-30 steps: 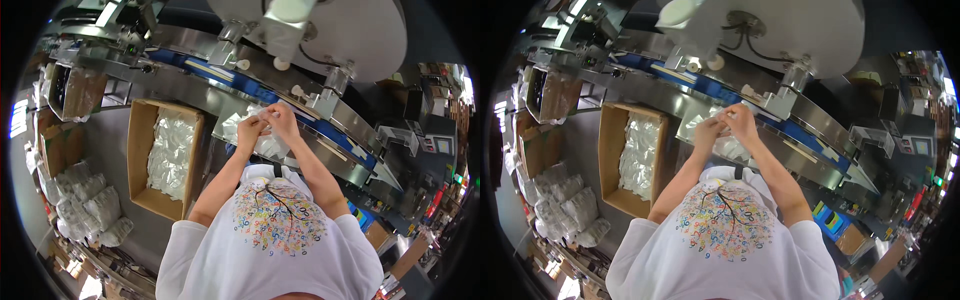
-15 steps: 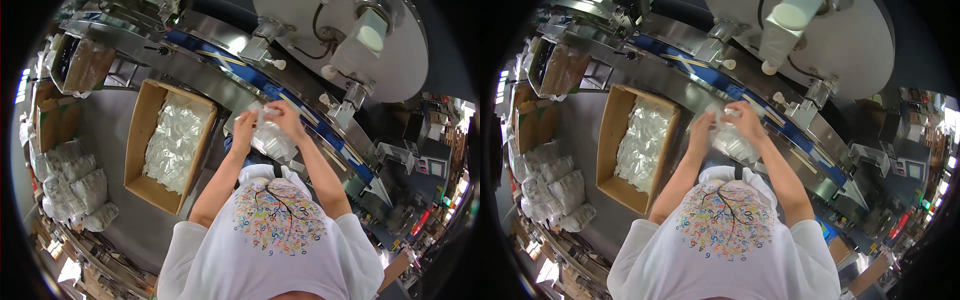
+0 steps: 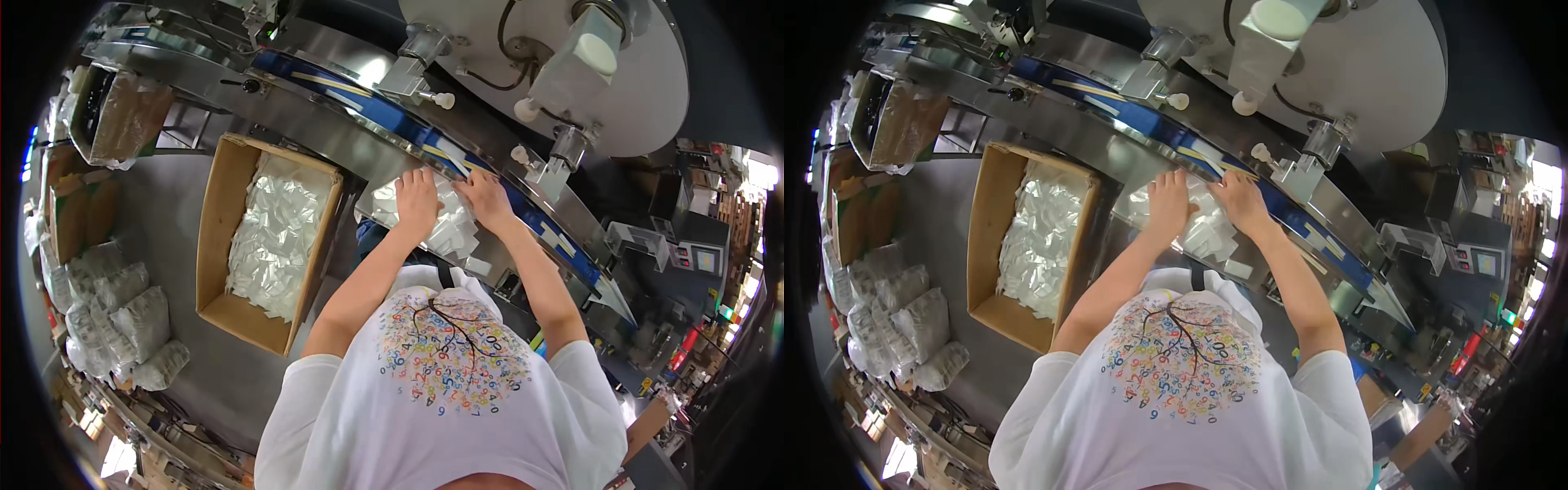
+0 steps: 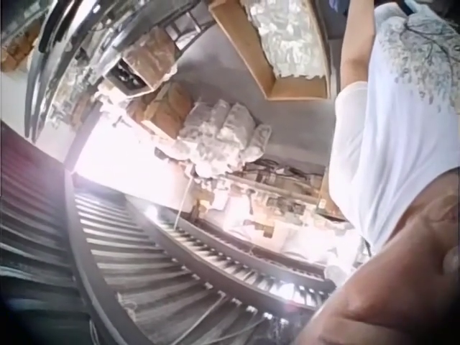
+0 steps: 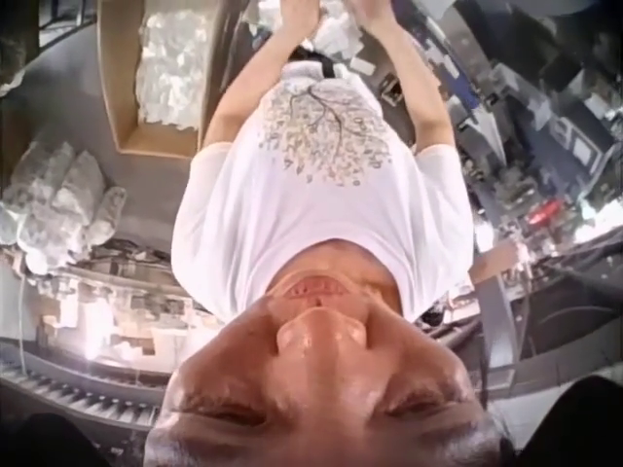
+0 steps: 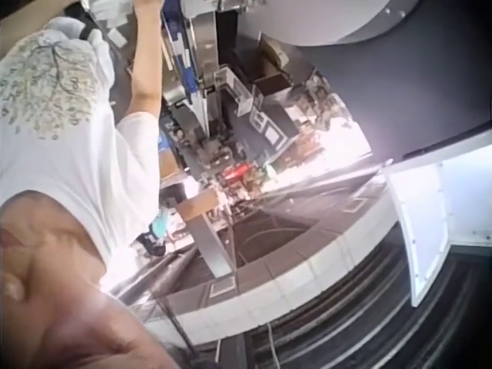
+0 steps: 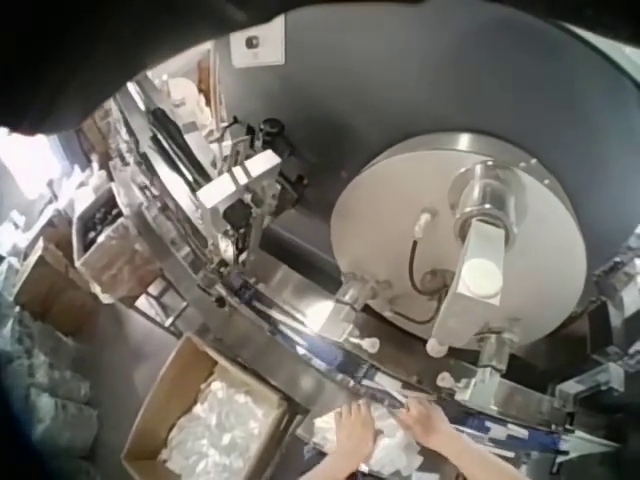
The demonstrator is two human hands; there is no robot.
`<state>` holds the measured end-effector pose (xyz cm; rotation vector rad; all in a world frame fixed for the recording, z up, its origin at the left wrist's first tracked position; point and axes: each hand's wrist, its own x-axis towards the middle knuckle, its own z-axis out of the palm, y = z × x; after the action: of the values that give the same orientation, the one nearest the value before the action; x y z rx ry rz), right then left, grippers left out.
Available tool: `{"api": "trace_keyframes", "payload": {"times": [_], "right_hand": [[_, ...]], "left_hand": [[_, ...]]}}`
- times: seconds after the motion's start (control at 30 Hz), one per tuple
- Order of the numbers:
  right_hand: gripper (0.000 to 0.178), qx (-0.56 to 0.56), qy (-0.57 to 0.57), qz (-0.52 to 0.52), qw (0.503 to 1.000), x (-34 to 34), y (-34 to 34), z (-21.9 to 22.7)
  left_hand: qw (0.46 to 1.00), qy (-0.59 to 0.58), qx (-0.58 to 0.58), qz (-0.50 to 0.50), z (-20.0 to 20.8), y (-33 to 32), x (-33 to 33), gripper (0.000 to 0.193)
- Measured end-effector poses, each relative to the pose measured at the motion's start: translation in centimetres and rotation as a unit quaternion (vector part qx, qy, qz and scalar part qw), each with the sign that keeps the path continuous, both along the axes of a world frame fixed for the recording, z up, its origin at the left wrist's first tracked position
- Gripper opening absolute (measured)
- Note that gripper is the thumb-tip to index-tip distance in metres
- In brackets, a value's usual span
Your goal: Transfer small white containers from a storage box onto a moving conveyor belt.
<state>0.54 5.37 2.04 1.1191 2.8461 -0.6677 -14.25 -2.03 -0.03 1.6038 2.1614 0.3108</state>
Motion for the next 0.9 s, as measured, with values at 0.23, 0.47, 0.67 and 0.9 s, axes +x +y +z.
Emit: {"api": "trace_keyframes", "payload": {"times": [0.23, 0.47, 0.67, 0.9], "right_hand": [[0.012, 0.006, 0.078, -0.067, 0.995, 3.1, -1.6, 1.1], [0.011, -0.238, 0.206, -0.306, 0.898, 2.6, -0.9, 3.9], [0.012, -0.329, 0.311, -0.332, 0.827, 2.4, -2.0, 3.3], [0.006, 0.027, 0.132, -0.356, 0.925, 10.9, -1.6, 1.7]], "left_hand": [[0.988, -0.108, 0.102, -0.027, -1.2, -1.1, -3.1, 0.032], [0.832, -0.517, 0.011, 0.202, 5.0, -1.5, -5.9, 0.027], [0.751, -0.649, -0.057, 0.109, 4.9, -0.3, -1.9, 0.028], [0.830, -0.533, -0.099, 0.131, 5.9, 0.7, 1.1, 0.060]]}}
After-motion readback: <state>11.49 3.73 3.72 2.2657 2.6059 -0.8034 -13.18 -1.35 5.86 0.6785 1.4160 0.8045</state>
